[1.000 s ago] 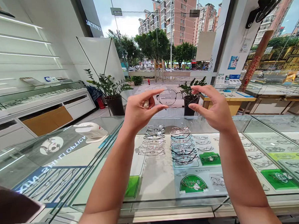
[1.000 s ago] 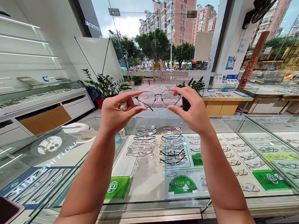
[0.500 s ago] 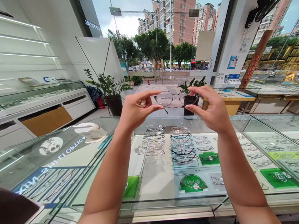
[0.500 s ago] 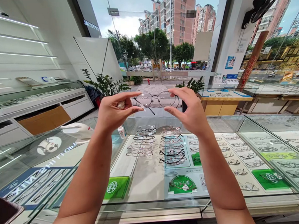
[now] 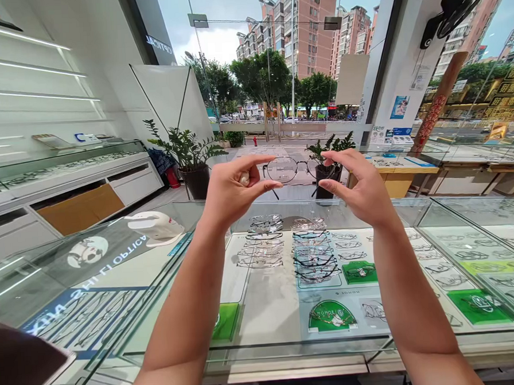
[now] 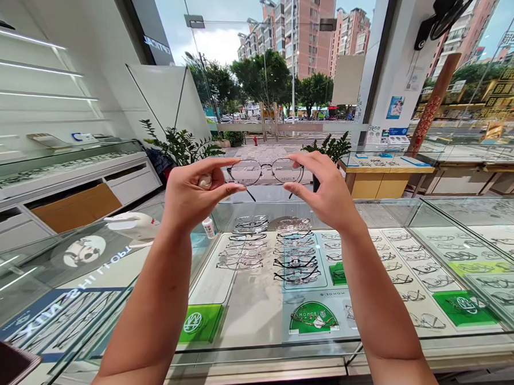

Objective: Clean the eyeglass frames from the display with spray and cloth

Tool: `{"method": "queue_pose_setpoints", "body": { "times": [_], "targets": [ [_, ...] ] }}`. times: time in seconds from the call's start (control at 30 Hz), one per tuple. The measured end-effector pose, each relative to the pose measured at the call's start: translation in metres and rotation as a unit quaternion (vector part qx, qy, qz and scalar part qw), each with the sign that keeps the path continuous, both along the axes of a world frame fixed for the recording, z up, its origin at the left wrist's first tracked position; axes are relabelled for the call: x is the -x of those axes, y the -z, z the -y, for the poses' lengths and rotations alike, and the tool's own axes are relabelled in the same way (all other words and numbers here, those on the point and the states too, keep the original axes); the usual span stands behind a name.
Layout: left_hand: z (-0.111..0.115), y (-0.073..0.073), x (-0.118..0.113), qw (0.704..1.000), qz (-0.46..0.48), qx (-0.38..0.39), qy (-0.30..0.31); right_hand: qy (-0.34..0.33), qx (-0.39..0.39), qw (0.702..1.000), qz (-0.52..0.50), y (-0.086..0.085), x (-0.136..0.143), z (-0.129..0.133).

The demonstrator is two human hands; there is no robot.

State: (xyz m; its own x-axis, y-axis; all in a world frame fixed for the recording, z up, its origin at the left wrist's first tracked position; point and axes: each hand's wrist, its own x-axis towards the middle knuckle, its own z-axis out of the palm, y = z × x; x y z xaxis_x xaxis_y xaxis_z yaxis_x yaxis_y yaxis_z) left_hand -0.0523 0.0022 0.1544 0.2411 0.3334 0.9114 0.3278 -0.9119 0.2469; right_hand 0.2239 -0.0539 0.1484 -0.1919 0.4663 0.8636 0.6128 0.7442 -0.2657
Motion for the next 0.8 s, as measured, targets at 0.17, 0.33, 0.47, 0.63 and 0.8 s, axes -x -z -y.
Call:
{"method": "queue_pose_setpoints", "body": {
  "times": [0.17, 0.33, 0.47, 0.63, 0.8],
  "targets": [
    [0.0024, 0.0, -0.0009, 1.0, 0.001, -0.015, -0.012, -0.004, 0.009, 1.0, 0.005, 0.0012, -0.0014, -0.0031],
    [0.0054, -0.0004, -0.002, 1.0, 0.002, -0.026, -0.015, -0.005, 0.015, 1.0, 0.015, 0.003, -0.0028, -0.0072],
    [0.0085, -0.0005, -0.0024, 0.999, 0.002, -0.022, -0.025, 0.002, 0.019, 1.0, 0.024, 0.004, -0.0038, -0.0092],
    [0.0079, -0.0004, -0.0014, 1.0, 0.0, -0.012, -0.028, -0.001, 0.007, 1.0, 0.02, 0.0033, -0.0023, -0.0068],
    [0.0058, -0.0007, -0.0004, 1.0, -0.004, -0.003, -0.026, 0.006, -0.016, 1.0, 0.01, 0.0024, -0.0007, -0.0037]
  ]
}}
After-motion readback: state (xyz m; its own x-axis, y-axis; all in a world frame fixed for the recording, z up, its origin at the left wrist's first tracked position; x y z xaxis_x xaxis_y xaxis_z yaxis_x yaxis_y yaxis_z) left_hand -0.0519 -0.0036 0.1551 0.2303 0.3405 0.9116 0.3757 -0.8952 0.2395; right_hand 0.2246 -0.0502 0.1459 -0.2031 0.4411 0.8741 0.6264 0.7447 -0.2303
